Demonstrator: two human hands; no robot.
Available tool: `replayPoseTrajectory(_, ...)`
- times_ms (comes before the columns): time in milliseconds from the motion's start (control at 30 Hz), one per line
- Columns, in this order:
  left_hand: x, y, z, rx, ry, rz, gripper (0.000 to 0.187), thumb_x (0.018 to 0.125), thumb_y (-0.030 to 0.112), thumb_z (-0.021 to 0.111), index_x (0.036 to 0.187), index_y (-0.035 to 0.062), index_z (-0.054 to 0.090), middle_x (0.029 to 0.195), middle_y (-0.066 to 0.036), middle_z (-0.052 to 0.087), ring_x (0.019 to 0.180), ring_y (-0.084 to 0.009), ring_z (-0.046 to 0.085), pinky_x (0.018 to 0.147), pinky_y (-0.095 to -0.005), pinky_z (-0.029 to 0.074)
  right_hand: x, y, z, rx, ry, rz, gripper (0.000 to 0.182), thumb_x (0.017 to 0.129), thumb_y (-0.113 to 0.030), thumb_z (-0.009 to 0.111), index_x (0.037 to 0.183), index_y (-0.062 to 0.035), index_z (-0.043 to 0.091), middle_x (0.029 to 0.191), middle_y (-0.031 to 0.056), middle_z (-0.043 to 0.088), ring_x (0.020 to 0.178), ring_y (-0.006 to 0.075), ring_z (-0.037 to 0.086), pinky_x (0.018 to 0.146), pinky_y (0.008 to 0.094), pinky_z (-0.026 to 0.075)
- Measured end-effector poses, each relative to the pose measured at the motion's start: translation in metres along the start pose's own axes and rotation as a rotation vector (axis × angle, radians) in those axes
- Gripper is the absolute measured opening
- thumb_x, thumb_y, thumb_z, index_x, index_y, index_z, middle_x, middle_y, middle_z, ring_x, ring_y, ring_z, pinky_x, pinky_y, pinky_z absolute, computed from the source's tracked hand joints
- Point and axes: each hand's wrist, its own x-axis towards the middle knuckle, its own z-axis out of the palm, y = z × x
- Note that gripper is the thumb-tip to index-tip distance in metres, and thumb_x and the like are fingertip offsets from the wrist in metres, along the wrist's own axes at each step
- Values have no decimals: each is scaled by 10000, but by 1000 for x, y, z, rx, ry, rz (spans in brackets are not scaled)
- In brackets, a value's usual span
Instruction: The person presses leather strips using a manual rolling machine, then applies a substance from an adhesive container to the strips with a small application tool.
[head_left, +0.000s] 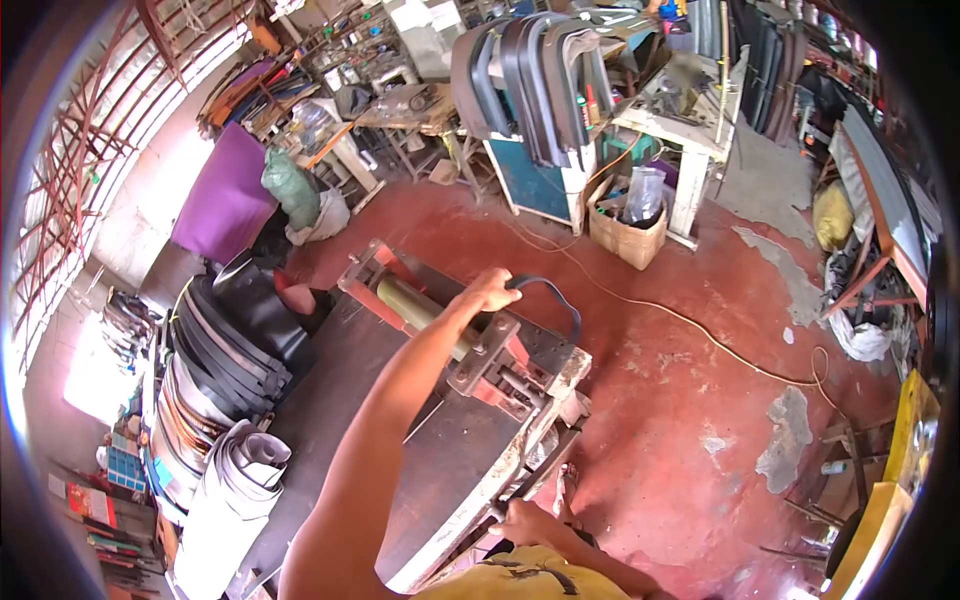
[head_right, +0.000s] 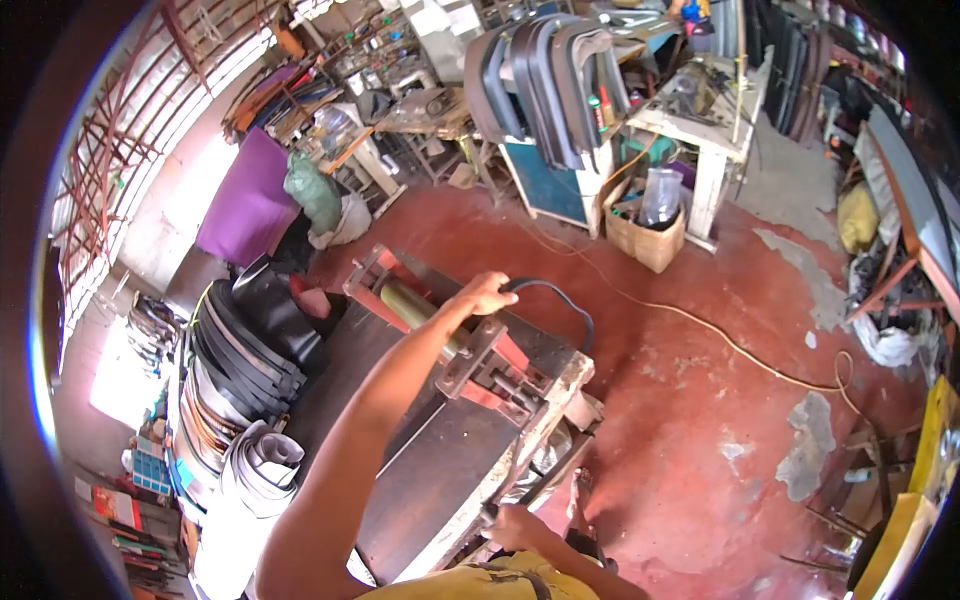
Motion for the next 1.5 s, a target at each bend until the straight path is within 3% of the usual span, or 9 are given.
replayPoseTrajectory(67,-7,8,-12,-6,119,15,455,798,321,695,1074,-34,623,1126,-267,621,1093,-362,601,891,-431,474,-38,-32,-28,-137,254,-211,349,789,-300,620,825,46,616,762,264,651,743,389,666,665,464,512)
replayPoseTrajectory(167,-13,-1,-17,-37,392,178,403,827,259,704,1106,-11,596,833,-152,666,695,-207,665,642,-364,526,-76,-64,-122,-543,498,-284,269,696,-210,637,836,20,657,839,249,670,811,380,683,718,475,535)
replayPoseTrajectory(233,-14,-6,-29,-115,486,304,422,830,262,701,1138,-3,587,902,-163,666,708,-216,669,663,-367,533,-120,-99,-198,-805,737,-28,177,598,-169,632,683,-18,669,698,198,659,703,364,682,617,454,538)
replayPoseTrajectory(467,-55,96,-102,-375,693,247,396,882,253,670,1193,24,585,946,-89,654,690,-121,624,565,-293,533,127,220,-250,-755,1481,233,589,800,-197,637,1344,-82,445,1283,163,511,1203,352,482,965,513,402)
replayPoseTrajectory(667,-131,228,-149,-301,565,525,306,922,202,637,1184,47,602,819,15,595,607,-46,505,512,-220,444,145,221,-64,-180,576,354,750,845,-262,622,1487,-91,273,1543,171,252,1407,350,271,1130,495,226)
replayPoseTrajectory(767,-168,306,-152,-287,433,590,302,899,152,649,1150,-12,616,1020,-59,677,944,-115,600,858,-280,471,286,317,60,-236,702,81,820,802,-117,649,1481,-27,198,1520,255,225,1358,394,321,1079,425,353)
replayPoseTrajectory(1100,-191,538,-70,-87,21,1190,289,854,146,677,1112,20,646,891,-81,627,823,-179,587,756,-327,459,-201,183,-182,1832,334,-940,842,850,-697,488,1367,-44,366,1357,158,504,1207,300,517,962,452,431)
replayPoseTrajectory(1233,-201,604,-61,53,33,1356,341,740,158,739,1040,10,677,815,-92,622,738,-223,597,672,-315,455,-335,245,-261,2015,744,-1594,736,899,-551,542,1274,75,451,1291,186,549,1181,294,541,949,439,468)
replayPoseTrajectory(1500,-94,618,-85,72,135,1187,458,623,284,798,947,-22,694,709,-85,571,681,-218,558,641,-319,411,-475,437,-313,2024,1554,-1827,291,916,-11,451,1201,41,489,1194,164,604,1066,263,625,854,409,539)
